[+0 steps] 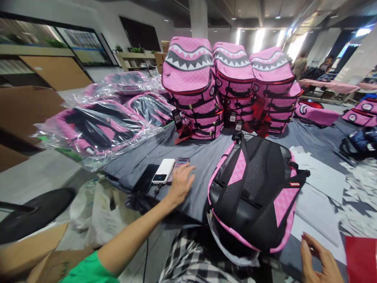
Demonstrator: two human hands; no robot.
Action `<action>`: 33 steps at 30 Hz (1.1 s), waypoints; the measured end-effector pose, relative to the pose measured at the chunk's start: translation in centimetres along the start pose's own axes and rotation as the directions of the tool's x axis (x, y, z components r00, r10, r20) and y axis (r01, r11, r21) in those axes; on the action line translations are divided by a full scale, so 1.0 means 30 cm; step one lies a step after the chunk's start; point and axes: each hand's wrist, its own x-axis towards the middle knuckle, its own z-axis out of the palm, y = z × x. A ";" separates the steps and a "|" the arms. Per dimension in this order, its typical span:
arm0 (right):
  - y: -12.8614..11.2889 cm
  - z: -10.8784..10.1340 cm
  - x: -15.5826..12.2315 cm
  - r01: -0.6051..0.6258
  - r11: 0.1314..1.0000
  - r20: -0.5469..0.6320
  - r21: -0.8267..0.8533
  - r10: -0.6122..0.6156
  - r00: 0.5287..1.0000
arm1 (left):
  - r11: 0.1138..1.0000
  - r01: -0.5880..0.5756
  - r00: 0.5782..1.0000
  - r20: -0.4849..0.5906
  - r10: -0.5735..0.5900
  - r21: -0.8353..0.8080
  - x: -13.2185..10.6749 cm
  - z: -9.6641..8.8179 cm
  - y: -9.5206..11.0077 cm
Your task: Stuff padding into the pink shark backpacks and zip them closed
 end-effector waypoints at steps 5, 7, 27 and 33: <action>-0.112 0.163 0.071 0.002 0.997 0.183 0.083 -0.017 0.983 | 0.910 -0.279 0.953 0.024 0.300 -0.306 -0.089 0.014 0.281; -0.161 0.215 0.087 -0.016 0.992 0.283 0.122 -0.020 0.959 | 0.914 -0.279 0.956 0.005 0.293 -0.295 -0.056 0.035 0.280; -0.149 0.192 -0.204 0.420 0.880 0.310 0.222 -0.472 0.825 | 0.843 -0.537 0.836 -0.112 0.537 0.032 -0.293 0.090 0.436; -0.237 0.285 -0.233 0.573 0.820 0.267 0.013 -0.555 0.788 | 0.840 -0.542 0.826 -0.200 0.526 -0.028 -0.250 0.101 0.469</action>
